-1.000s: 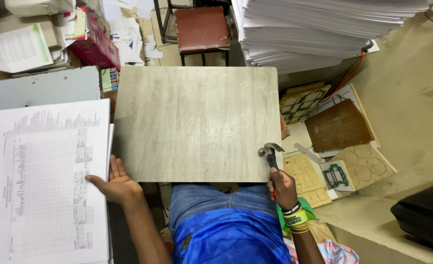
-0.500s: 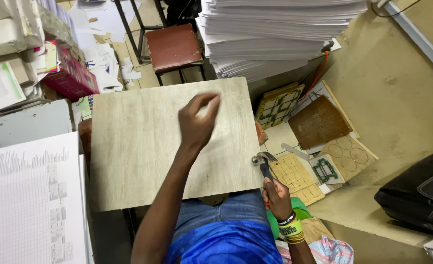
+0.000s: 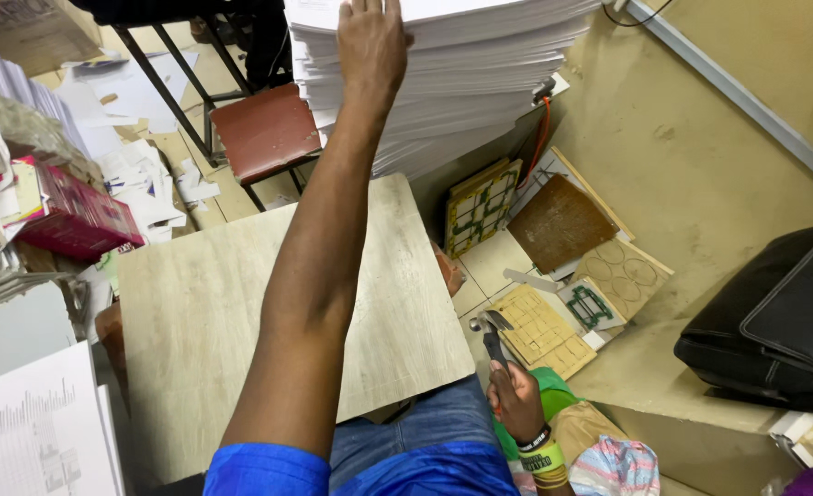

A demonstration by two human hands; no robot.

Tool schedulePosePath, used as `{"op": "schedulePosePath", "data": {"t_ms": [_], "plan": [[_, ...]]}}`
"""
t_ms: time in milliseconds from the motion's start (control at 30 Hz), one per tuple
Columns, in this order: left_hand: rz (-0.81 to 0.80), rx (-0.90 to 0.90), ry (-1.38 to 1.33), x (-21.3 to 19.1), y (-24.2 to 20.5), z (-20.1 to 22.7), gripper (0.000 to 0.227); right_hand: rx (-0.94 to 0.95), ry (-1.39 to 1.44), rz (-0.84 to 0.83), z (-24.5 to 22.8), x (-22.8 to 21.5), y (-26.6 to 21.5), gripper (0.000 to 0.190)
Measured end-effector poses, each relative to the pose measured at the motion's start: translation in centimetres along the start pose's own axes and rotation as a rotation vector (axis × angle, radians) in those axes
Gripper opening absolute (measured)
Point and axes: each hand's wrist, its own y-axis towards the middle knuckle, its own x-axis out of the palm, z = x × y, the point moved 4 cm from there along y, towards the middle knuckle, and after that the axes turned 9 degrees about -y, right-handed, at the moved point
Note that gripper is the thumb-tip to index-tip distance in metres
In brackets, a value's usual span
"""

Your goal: The person repeatedly picks up sheets of paper from a stack, places them on a wooden board on their lap, and strikes them with a hammer. They then move the struck paper to a separate pile on the left.

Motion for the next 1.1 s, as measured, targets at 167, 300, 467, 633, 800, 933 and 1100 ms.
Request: {"op": "schedulePosePath", "data": {"t_ms": [167, 300, 467, 633, 800, 933, 1100], "plan": [[0.086, 0.082, 0.145, -2.8, -3.3, -0.1, 0.034, -0.104, -0.015, -0.06, -0.5, -0.3, 0.1, 0.048], [0.202, 0.067, -0.215, -15.0, -8.9, -1.9, 0.042, -0.055, -0.023, -0.051, -0.6, -0.9, 0.5, 0.047], [0.418, -0.322, -0.727, -26.9, -19.2, -6.6, 0.051, 0.03, 0.026, -0.075, 1.7, -1.6, 0.1, 0.041], [0.652, -1.061, -0.773, -30.9, -33.7, -3.1, 0.038, -0.01, 0.032, -0.076, 2.2, -1.9, 0.5, 0.042], [0.677, -1.905, -1.163, -16.9, -53.2, 5.1, 0.053, -0.002, 0.066, -0.052, 0.3, -1.0, 0.6, 0.04], [0.844, -2.16, -1.542, -10.6, -59.8, 8.7, 0.032, -0.011, 0.069, -0.037, -1.9, -0.1, -0.1, 0.037], [0.922, -2.093, -1.814, -12.5, -61.0, 4.2, 0.048, -0.086, 0.061, -0.135, -3.7, 2.2, -0.2, 0.041]]}}
